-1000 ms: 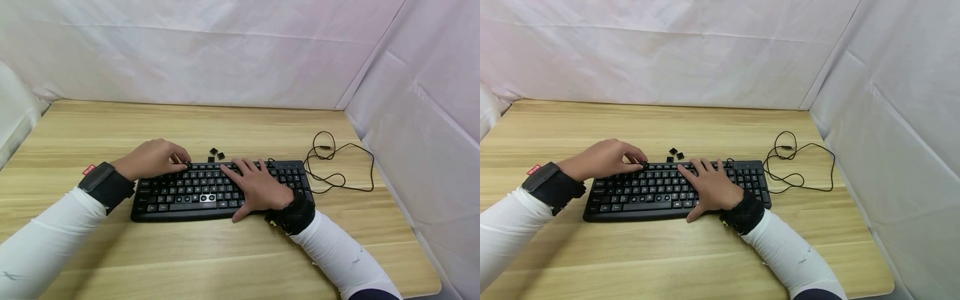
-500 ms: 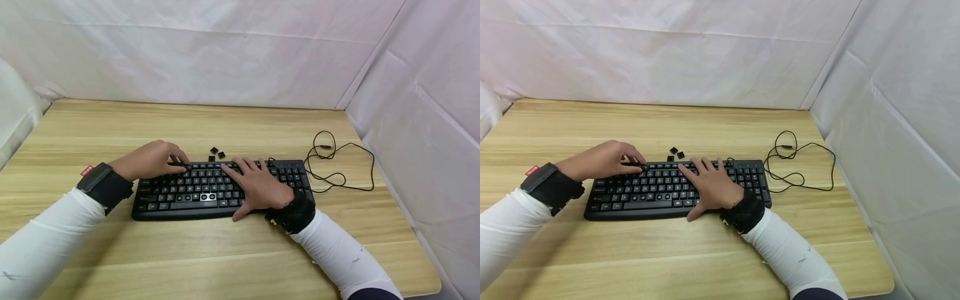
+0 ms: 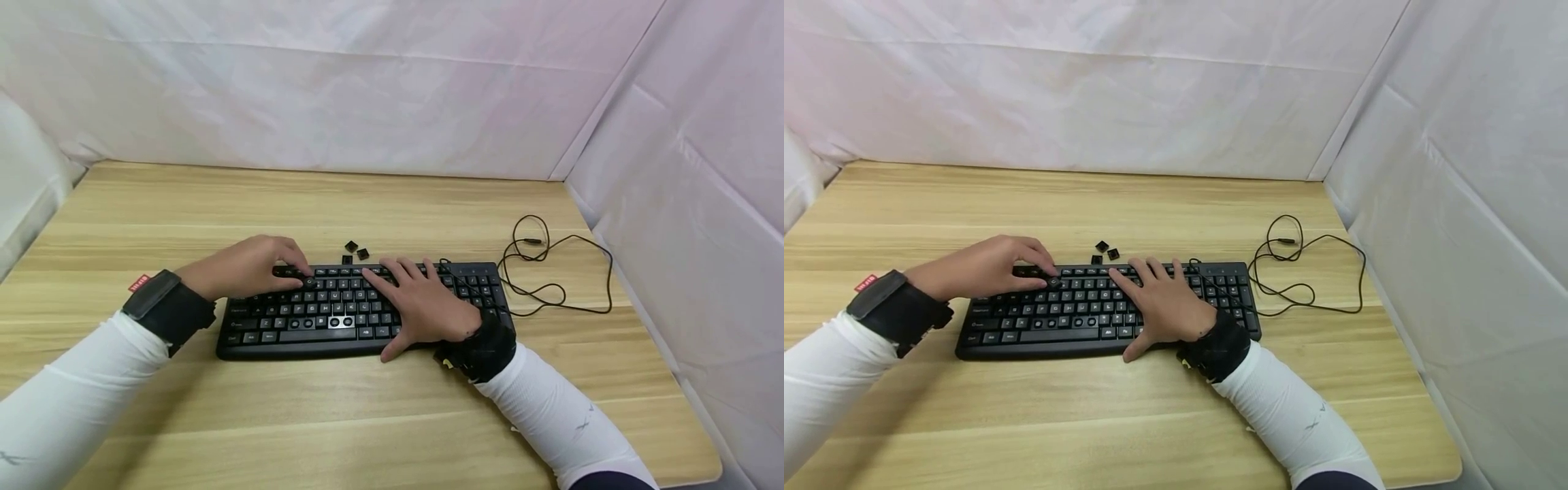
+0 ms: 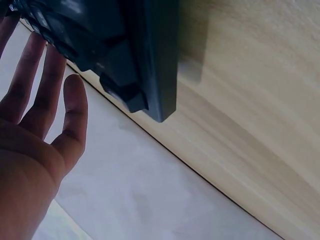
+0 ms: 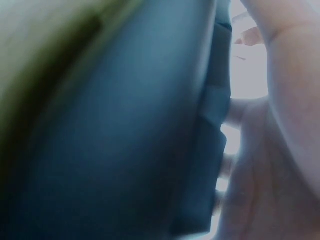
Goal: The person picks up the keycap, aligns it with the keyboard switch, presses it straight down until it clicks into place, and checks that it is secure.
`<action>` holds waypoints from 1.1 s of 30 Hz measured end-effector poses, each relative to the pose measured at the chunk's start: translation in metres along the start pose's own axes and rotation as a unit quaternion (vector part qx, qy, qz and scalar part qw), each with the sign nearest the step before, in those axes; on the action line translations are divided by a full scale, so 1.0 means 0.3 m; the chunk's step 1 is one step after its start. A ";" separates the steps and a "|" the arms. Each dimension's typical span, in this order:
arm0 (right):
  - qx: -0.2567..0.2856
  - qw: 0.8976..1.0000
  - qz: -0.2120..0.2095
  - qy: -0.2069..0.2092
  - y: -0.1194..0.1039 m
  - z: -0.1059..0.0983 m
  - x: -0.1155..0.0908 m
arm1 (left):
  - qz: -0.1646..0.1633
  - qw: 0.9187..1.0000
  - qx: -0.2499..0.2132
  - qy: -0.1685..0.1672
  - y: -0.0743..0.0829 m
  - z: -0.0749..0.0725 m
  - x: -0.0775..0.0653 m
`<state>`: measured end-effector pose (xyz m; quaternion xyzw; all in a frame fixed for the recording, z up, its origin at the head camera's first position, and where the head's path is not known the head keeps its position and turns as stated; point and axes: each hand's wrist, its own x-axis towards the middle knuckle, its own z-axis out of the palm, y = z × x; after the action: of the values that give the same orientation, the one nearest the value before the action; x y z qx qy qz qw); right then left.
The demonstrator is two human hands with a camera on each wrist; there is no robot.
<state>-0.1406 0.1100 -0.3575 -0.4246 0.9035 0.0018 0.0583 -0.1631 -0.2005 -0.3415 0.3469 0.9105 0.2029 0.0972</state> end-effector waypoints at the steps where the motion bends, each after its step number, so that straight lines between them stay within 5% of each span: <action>1: -0.001 1.000 0.000 -0.001 0.000 0.001 0.001 | 0.000 1.000 0.004 0.001 0.001 0.002 -0.001; 15: -0.003 1.000 -0.004 0.002 0.004 0.005 0.000 | 0.051 0.993 0.080 0.063 0.064 0.017 0.000; 26: 0.000 1.000 -0.003 0.000 0.001 0.005 0.000 | 0.032 0.994 0.090 0.052 0.083 0.027 -0.004; 33: 0.004 1.000 -0.003 -0.004 0.003 0.003 0.002 | 0.058 0.993 0.084 0.059 0.125 0.033 -0.044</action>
<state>-0.1415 0.1101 -0.3586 -0.4272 0.9019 -0.0002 0.0640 -0.1279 -0.1810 -0.3336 0.3933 0.9069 0.1509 0.0016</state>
